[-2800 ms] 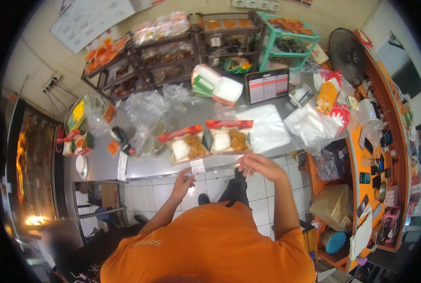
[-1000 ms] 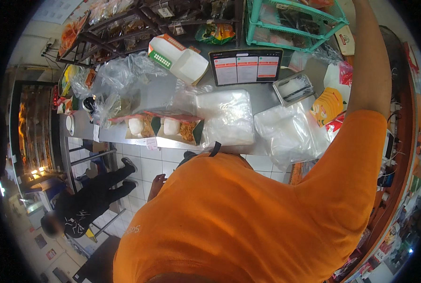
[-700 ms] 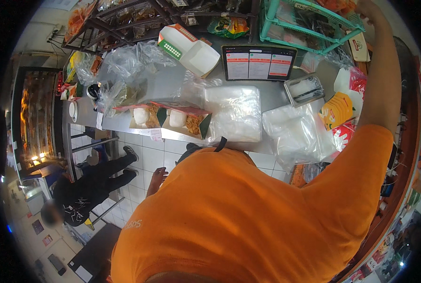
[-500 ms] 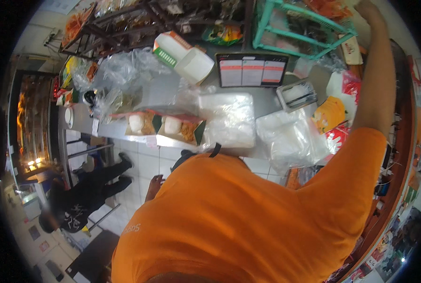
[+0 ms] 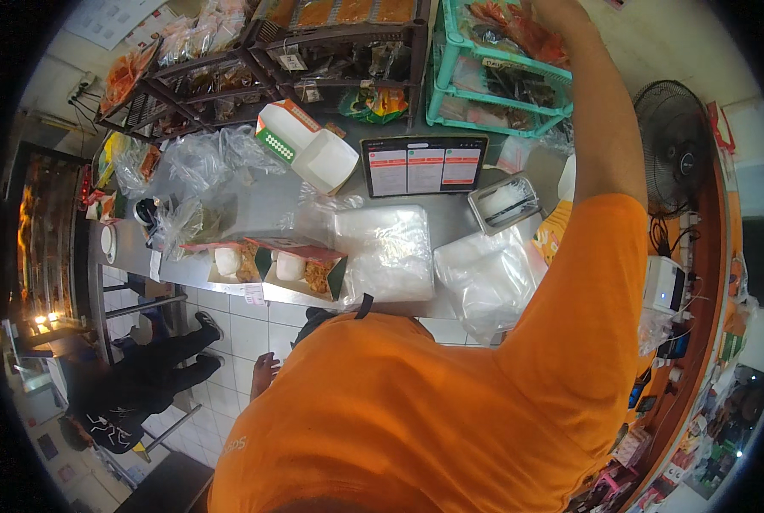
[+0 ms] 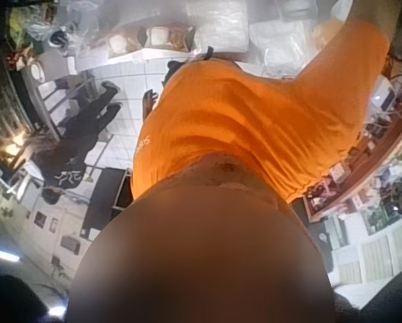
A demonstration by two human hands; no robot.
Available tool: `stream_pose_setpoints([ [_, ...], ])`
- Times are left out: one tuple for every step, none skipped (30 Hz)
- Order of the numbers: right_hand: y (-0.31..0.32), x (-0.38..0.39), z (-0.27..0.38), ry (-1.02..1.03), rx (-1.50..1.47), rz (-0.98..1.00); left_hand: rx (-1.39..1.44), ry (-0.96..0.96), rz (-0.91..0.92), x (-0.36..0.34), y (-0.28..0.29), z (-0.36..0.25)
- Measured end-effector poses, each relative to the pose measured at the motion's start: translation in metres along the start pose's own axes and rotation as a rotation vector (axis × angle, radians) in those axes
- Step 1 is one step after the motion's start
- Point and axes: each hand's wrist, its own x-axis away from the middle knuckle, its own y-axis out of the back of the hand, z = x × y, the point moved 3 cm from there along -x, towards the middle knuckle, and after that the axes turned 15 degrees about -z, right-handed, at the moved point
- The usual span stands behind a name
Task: The person removes a used roll of clear plastic wrap from a dispenser, discards the plastic into a yellow bin, and installs a new roll of brown packing tape into the dispenser. The person then walks to a counter and handles a small plastic cup.
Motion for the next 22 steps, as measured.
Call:
stream_pose_setpoints([
  [-0.006,-0.001,-0.007,0.059,0.028,-0.051,0.006,0.019,-0.008,0.001,-0.002,0.007],
  [-0.008,-0.003,-0.018,0.070,0.015,-0.041,-0.025,0.017,-0.003,0.003,-0.004,0.011],
  [-0.008,-0.005,-0.031,0.080,0.003,-0.030,-0.057,0.015,0.004,0.006,-0.005,0.014],
  [-0.007,-0.006,-0.040,0.086,-0.014,-0.016,-0.095,0.013,0.007,0.010,-0.003,0.016],
  [-0.003,-0.008,-0.043,0.101,-0.023,0.015,-0.131,0.017,0.002,0.010,0.003,0.029],
  [0.005,-0.011,-0.050,0.115,-0.031,0.047,-0.154,-0.035,0.041,0.000,0.004,0.048],
  [0.009,-0.014,-0.053,0.129,-0.049,0.081,-0.177,-0.081,0.067,-0.010,0.011,0.076],
  [0.024,-0.016,-0.056,0.140,-0.043,0.095,-0.126,0.044,0.065,-0.014,0.009,0.086],
  [0.039,-0.016,-0.058,0.147,-0.039,0.115,-0.081,0.170,0.061,-0.014,0.011,0.091],
  [0.058,-0.020,-0.052,0.164,-0.031,0.121,-0.120,0.121,0.086,-0.014,0.009,0.094],
  [0.073,-0.021,-0.043,0.144,-0.036,0.092,-0.160,0.072,0.109,-0.014,0.006,0.097],
  [0.082,-0.025,-0.031,0.127,-0.051,0.065,-0.203,0.030,0.125,-0.008,0.005,0.092],
  [0.088,-0.020,-0.032,0.090,-0.053,0.048,-0.262,-0.026,0.153,-0.008,0.004,0.074],
  [0.088,-0.017,-0.038,0.082,-0.102,0.038,-0.237,-0.002,0.117,-0.006,0.005,0.057],
  [0.097,-0.014,-0.045,0.075,-0.142,0.018,-0.203,0.011,0.085,-0.008,0.002,0.041],
  [0.101,-0.020,-0.047,0.084,-0.196,-0.007,-0.133,0.032,0.075,-0.011,0.001,0.036],
  [0.108,-0.022,-0.049,0.012,-0.187,-0.056,-0.064,0.058,0.062,-0.012,0.001,0.035],
  [0.119,-0.023,-0.052,-0.059,-0.180,-0.105,-0.078,0.024,0.033,-0.017,0.002,0.029],
  [0.129,-0.025,-0.056,-0.130,-0.172,-0.154,-0.091,-0.011,0.004,-0.022,0.000,0.020],
  [0.127,-0.033,-0.063,-0.083,-0.190,-0.022,-0.104,-0.062,0.004,-0.027,0.001,0.013],
  [0.122,-0.040,-0.077,-0.041,-0.200,0.114,-0.102,-0.067,-0.003,-0.023,0.000,-0.004],
  [0.116,-0.054,-0.092,0.011,-0.213,0.244,-0.089,-0.078,-0.003,-0.025,0.000,-0.005],
])
